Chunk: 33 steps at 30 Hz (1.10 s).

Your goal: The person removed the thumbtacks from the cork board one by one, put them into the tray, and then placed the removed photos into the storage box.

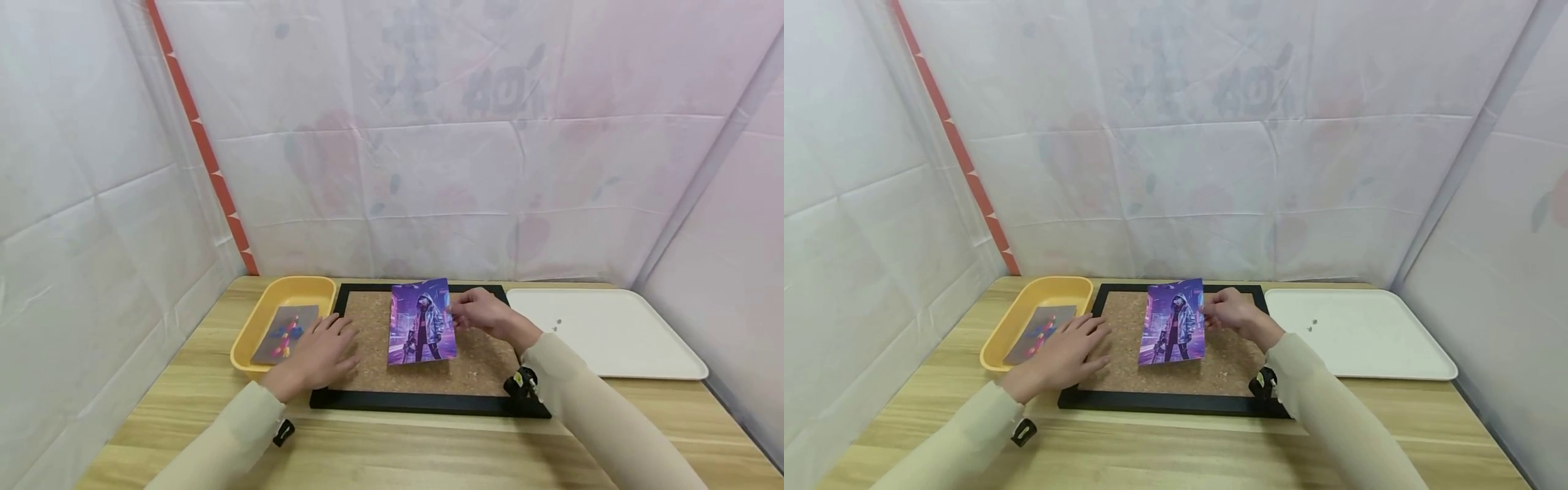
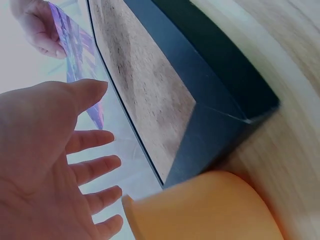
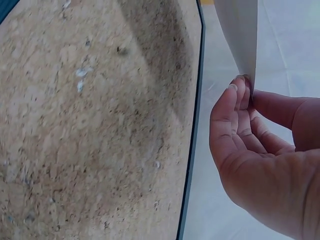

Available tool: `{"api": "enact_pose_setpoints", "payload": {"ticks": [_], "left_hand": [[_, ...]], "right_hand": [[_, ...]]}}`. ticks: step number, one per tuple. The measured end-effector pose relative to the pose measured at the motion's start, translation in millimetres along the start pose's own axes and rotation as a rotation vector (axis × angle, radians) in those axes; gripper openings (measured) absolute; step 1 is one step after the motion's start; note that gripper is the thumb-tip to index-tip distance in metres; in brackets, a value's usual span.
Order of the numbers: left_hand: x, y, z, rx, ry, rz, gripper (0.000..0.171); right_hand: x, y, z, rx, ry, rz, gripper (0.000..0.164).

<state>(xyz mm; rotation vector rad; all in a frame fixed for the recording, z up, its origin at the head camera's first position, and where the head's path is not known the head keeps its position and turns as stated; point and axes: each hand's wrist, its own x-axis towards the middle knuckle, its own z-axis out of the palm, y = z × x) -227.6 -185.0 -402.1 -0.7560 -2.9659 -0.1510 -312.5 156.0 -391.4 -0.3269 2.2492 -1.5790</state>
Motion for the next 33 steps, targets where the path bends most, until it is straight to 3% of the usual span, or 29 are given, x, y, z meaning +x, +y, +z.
{"api": "enact_pose_setpoints", "payload": {"ticks": [9,17,23,33], "left_hand": [[-12.6,-9.3,-0.6,-0.021,0.003,-0.004,0.056],[-18.5,-14.1,-0.7,-0.032,-0.005,0.003,0.055],[-26.0,-20.1,-1.0,-0.071,0.041,0.013,0.055],[-49.1,-44.8,-6.8,-0.084,0.131,-0.075,0.075]], "right_hand": [[-4.0,-9.4,3.2,0.013,-0.039,-0.057,0.024],[-4.8,-19.1,5.1,-0.016,-0.007,-0.066,0.025],[-4.1,-25.7,9.0,-0.014,0.002,-0.068,0.026],[-0.6,-39.3,15.5,0.002,-0.018,-0.091,0.024]]}}
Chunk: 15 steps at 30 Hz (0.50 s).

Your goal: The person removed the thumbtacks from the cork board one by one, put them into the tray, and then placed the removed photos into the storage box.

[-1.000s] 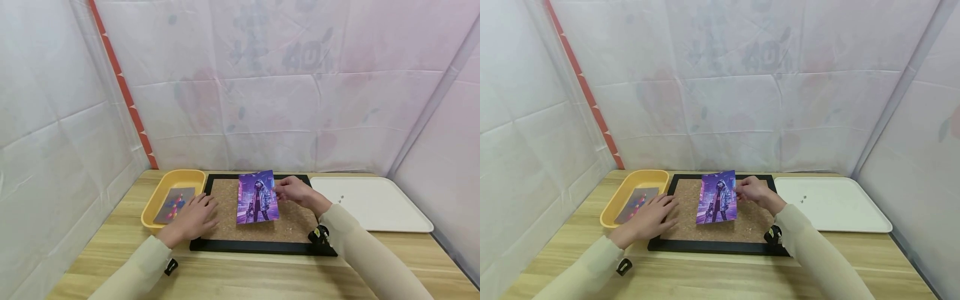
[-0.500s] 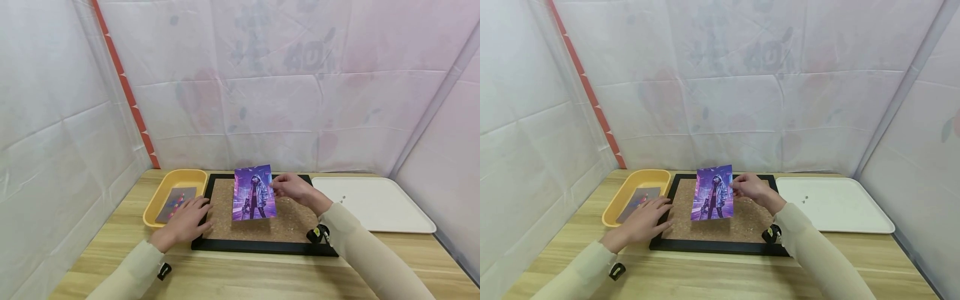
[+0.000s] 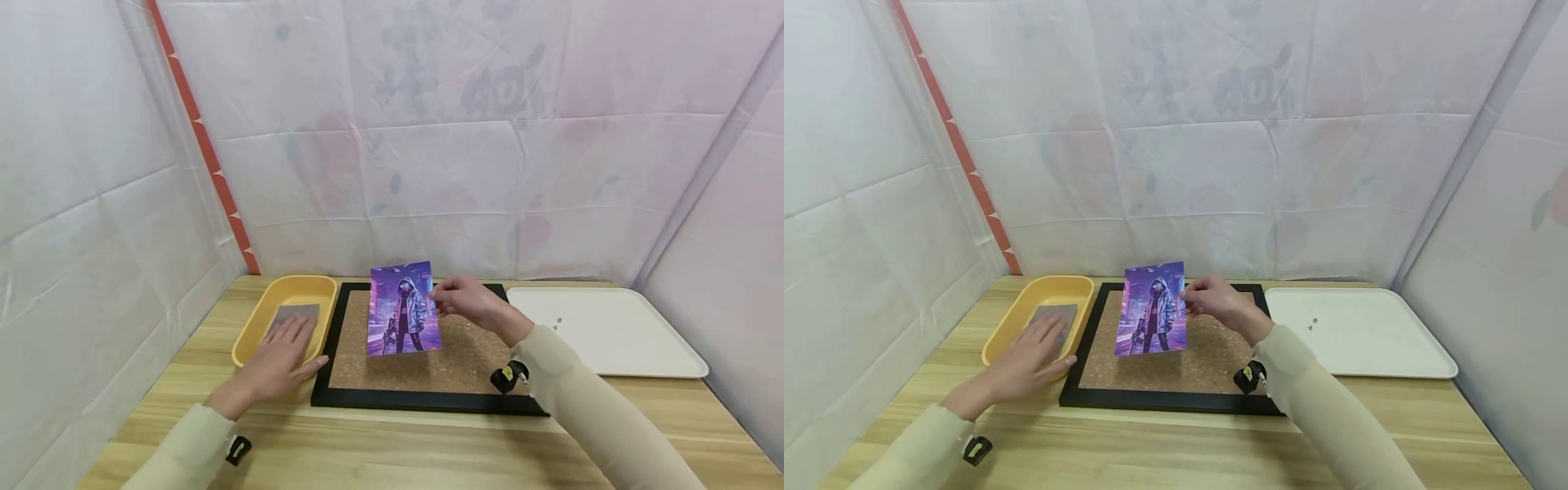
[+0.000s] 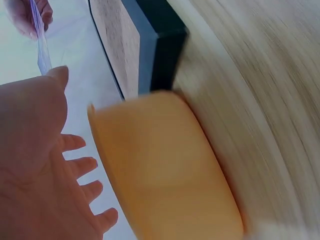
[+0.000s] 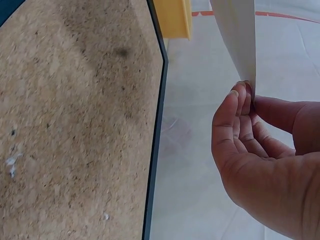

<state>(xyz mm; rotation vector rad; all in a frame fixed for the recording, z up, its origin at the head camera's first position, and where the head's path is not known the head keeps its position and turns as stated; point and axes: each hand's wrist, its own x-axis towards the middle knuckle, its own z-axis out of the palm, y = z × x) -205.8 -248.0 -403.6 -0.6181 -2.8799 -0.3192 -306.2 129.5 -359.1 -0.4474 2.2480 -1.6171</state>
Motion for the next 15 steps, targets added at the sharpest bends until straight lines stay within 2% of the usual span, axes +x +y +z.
{"api": "enact_pose_setpoints", "payload": {"ticks": [6,15], "left_hand": [[-13.7,-19.1,-7.9,-0.003,0.020,-0.056,0.079],[-27.2,-41.5,-7.3,-0.050,0.019,-0.119,0.088]], "right_hand": [[4.1,-6.2,6.4,0.016,-0.002,0.003,0.025],[9.0,-14.1,13.3,0.026,-0.010,-0.002,0.025]]}}
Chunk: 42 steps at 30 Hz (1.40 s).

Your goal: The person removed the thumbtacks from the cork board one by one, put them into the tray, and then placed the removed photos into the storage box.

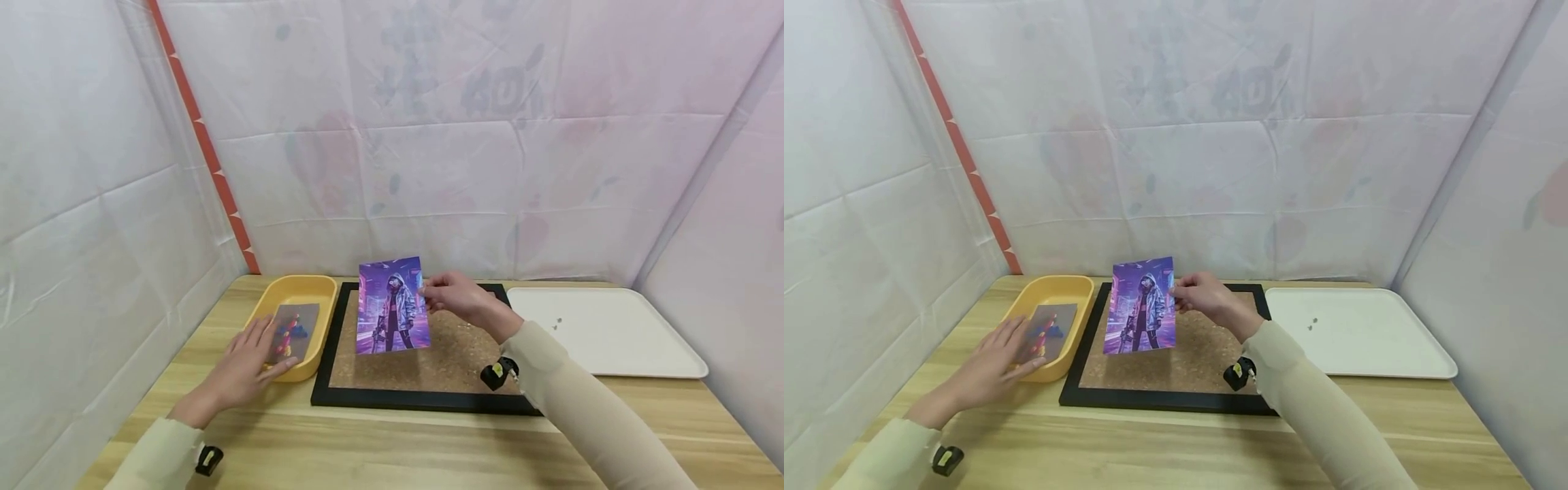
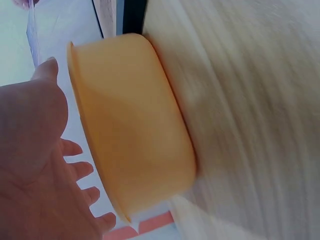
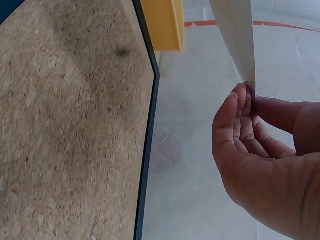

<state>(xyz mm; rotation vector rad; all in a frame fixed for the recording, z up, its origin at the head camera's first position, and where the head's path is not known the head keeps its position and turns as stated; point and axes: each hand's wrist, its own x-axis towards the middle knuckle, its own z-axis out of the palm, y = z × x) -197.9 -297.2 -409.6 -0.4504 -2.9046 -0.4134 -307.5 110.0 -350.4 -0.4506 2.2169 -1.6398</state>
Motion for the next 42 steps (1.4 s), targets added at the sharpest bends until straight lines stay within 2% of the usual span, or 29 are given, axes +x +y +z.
{"api": "enact_pose_setpoints", "payload": {"ticks": [12,19,25,34,42], "left_hand": [[-4.8,-23.0,3.1,-0.027,-0.002,-0.019,0.101],[-2.0,-32.3,2.9,-0.016,-0.041,-0.038,0.108],[-2.8,-36.7,1.1,-0.024,-0.063,-0.066,0.114],[-4.4,-43.7,-3.3,-0.040,-0.106,-0.110,0.120],[-4.4,-42.6,-4.7,-0.078,-0.125,-0.132,0.124]], "right_hand": [[10.0,-7.4,13.0,0.006,0.013,-0.017,0.023],[15.5,-11.2,20.3,0.008,0.029,-0.010,0.021],[25.2,-12.2,30.9,0.039,0.023,-0.017,0.022],[38.2,-23.2,50.8,0.030,0.003,-0.032,0.020],[49.6,-29.9,68.2,0.044,-0.010,-0.055,0.020]]}}
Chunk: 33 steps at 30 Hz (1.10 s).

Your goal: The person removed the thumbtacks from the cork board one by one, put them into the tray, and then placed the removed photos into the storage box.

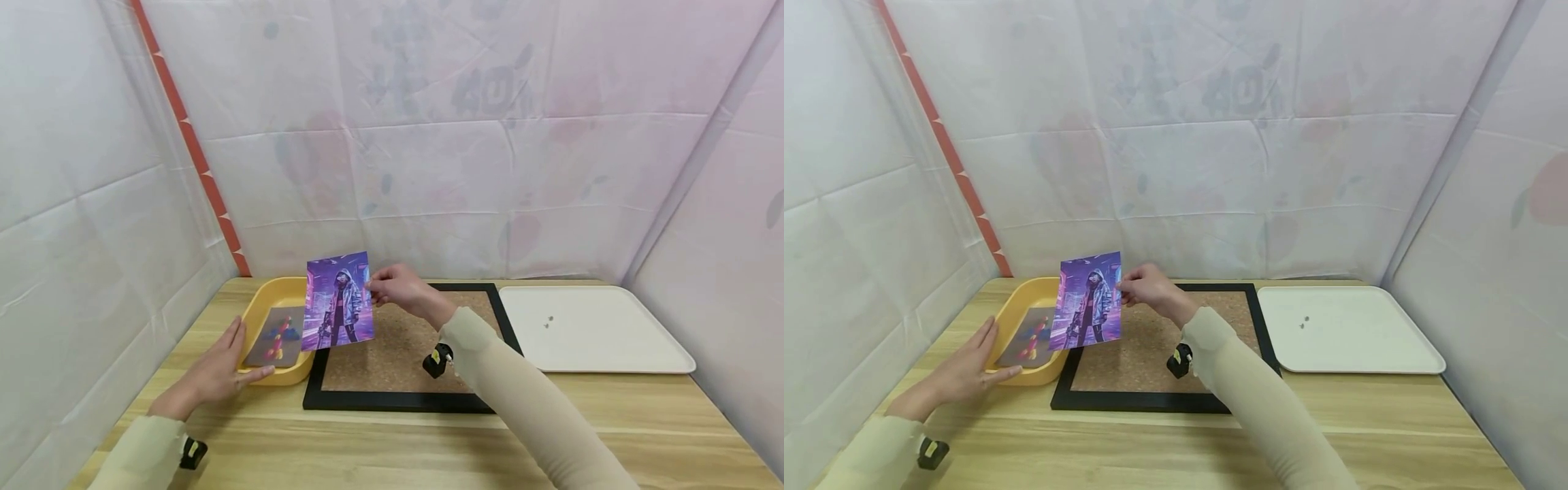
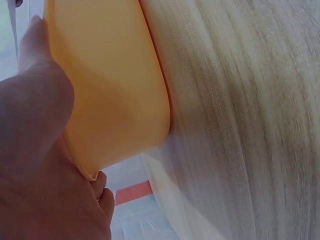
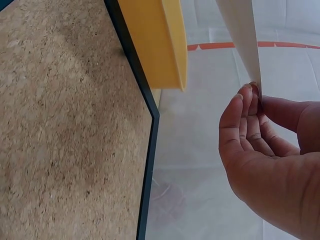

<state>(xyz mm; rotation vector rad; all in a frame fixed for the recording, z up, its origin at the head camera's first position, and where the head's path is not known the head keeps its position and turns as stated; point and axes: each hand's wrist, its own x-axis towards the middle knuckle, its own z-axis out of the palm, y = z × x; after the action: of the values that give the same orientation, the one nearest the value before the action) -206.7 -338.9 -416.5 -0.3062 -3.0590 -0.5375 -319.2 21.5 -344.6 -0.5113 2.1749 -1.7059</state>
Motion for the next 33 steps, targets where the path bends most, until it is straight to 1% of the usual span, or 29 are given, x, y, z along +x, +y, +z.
{"api": "enact_pose_setpoints", "payload": {"ticks": [3,8,11,16,20,24,27,33], "left_hand": [[-0.7,6.9,-1.3,-0.005,-0.012,-0.019,0.126],[-1.5,9.8,-1.4,-0.014,-0.022,-0.028,0.127],[-0.3,10.8,-2.3,-0.010,-0.017,-0.020,0.126],[2.5,12.6,-2.4,0.011,-0.016,-0.005,0.125],[2.9,15.3,-1.1,0.016,-0.026,-0.012,0.125],[3.4,17.2,0.6,0.019,-0.026,-0.004,0.124],[3.4,17.2,0.7,0.025,-0.025,-0.005,0.125],[1.6,16.1,0.3,0.033,-0.036,-0.032,0.126]], "right_hand": [[3.3,1.0,-2.2,0.002,-0.013,-0.003,0.020],[6.0,1.3,-1.0,0.010,-0.032,-0.003,0.021],[7.6,0.1,0.1,0.017,-0.036,-0.010,0.021],[13.2,3.8,5.4,0.053,-0.011,-0.014,0.020],[19.3,9.6,14.5,0.087,0.004,-0.011,0.020],[22.8,13.0,26.3,0.111,0.042,-0.006,0.019],[25.7,14.8,38.0,0.113,0.062,-0.002,0.020],[35.0,17.2,62.5,0.103,0.113,0.003,0.019]]}}
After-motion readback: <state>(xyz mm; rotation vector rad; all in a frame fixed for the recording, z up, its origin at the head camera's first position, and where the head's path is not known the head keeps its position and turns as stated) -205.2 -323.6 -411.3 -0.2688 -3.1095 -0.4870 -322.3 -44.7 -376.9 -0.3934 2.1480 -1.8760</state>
